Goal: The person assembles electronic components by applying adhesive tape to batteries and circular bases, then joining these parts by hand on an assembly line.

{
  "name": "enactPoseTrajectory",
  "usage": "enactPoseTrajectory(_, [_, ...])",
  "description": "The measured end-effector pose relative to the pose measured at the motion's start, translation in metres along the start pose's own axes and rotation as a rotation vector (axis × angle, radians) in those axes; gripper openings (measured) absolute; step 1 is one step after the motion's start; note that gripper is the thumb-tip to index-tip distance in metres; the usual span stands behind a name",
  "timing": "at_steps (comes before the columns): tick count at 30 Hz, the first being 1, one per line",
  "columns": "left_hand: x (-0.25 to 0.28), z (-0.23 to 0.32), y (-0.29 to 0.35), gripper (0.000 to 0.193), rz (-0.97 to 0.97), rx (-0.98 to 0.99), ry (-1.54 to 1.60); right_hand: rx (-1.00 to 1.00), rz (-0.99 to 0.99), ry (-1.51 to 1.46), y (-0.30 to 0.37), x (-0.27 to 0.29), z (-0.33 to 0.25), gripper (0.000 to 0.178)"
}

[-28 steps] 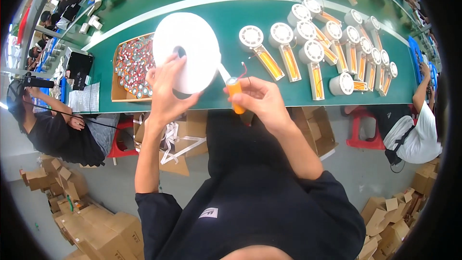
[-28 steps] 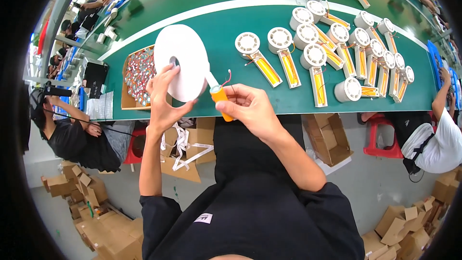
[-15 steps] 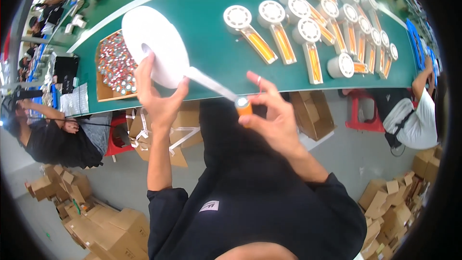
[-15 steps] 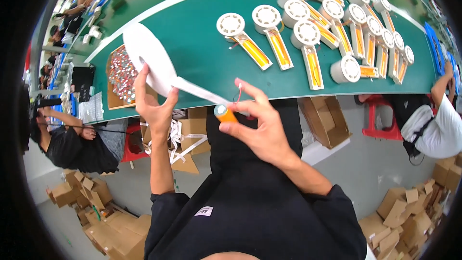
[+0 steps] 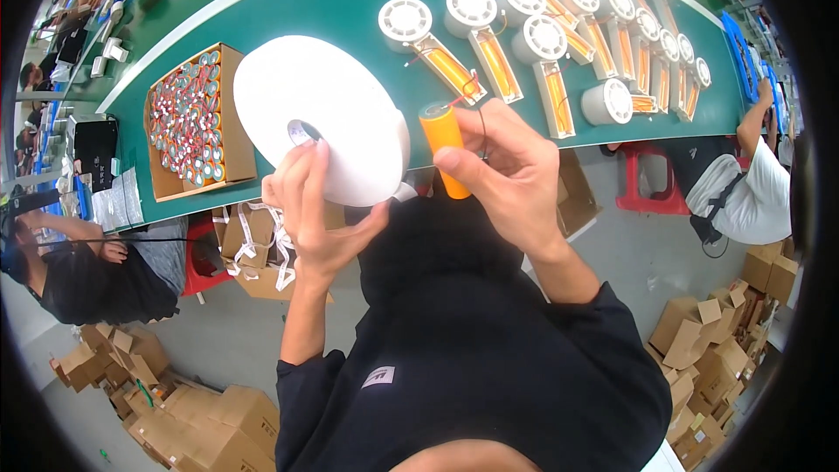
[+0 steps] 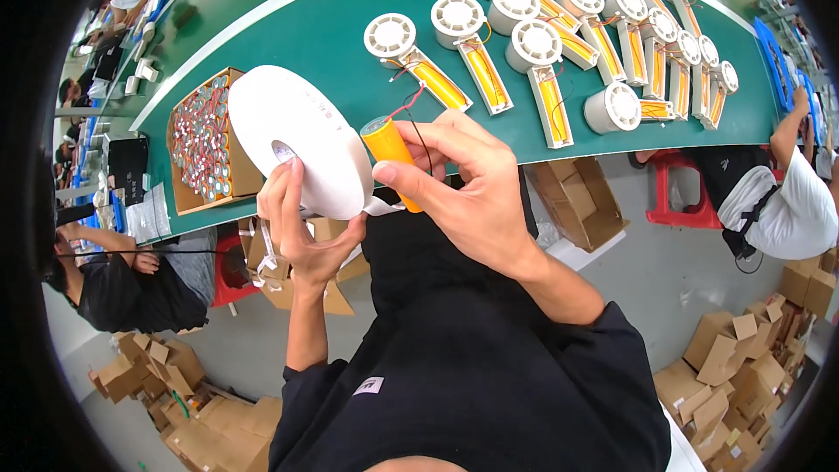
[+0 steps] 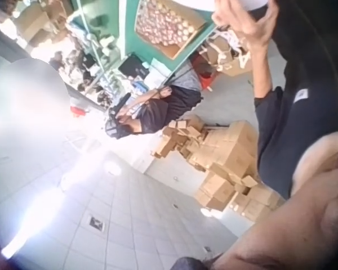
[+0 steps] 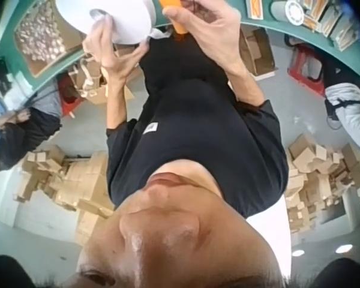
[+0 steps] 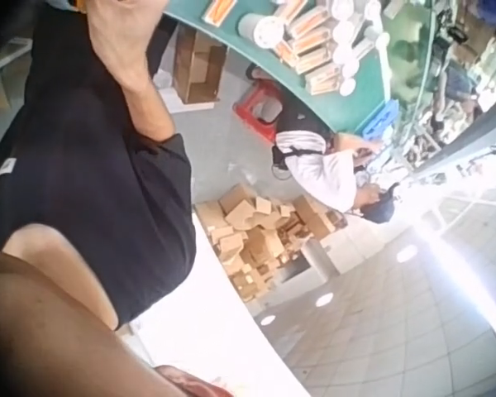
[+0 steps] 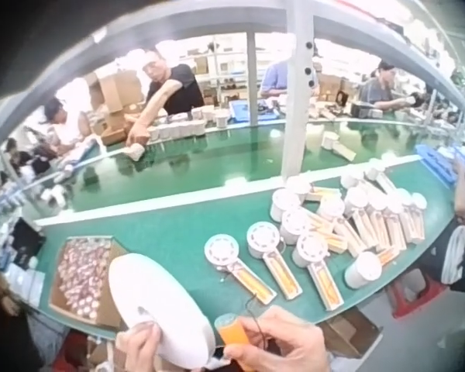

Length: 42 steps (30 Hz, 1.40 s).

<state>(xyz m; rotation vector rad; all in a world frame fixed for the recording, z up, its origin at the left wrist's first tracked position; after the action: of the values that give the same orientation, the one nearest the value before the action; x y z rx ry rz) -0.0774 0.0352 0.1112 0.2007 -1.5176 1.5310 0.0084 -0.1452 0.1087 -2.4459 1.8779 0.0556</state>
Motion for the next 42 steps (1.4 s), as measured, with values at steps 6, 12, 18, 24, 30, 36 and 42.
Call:
enactPoseTrajectory(6, [-0.001,-0.002,0.003,0.084,0.003,0.001,0.009,-0.031,0.001,-0.004,-0.004,-0.004,0.006,0.033])
enactPoseTrajectory(12, [-0.008,-0.001,0.005,0.083,-0.020,-0.003,0.016,-0.065,-0.028,0.022,-0.005,-0.007,0.016,0.034])
enactPoseTrajectory(18, [-0.010,0.000,0.007,0.085,-0.026,-0.026,0.013,-0.119,-0.042,0.080,-0.006,-0.006,0.020,0.032])
enactPoseTrajectory(24, [-0.020,0.004,0.003,0.090,0.052,0.107,0.190,-0.196,-0.029,-0.056,-0.012,-0.009,0.021,0.028])
enactPoseTrajectory(30, [-0.032,0.008,0.005,0.080,0.177,0.301,0.110,-0.183,0.052,-0.014,-0.018,-0.005,0.022,0.026])
enactPoseTrajectory(36, [-0.032,0.020,0.003,0.080,0.134,0.216,0.024,-0.121,0.121,-0.086,-0.023,-0.001,0.018,0.027])
enactPoseTrajectory(42, [-0.032,0.030,0.003,0.081,0.179,0.191,-0.040,-0.055,0.226,-0.200,-0.019,-0.004,0.010,0.027])
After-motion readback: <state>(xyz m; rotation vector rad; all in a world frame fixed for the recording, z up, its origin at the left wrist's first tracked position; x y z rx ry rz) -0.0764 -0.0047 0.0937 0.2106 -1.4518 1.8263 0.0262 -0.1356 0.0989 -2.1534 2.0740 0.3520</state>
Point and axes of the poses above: each hand's wrist, its own y-axis away from the middle knuckle, its own x-axis out of the back of the hand, z = x × y, the point moved 10 cm from there along -y, towards the middle knuckle, and after that the axes turned 12 degrees about -x, right-handed, at the moved point
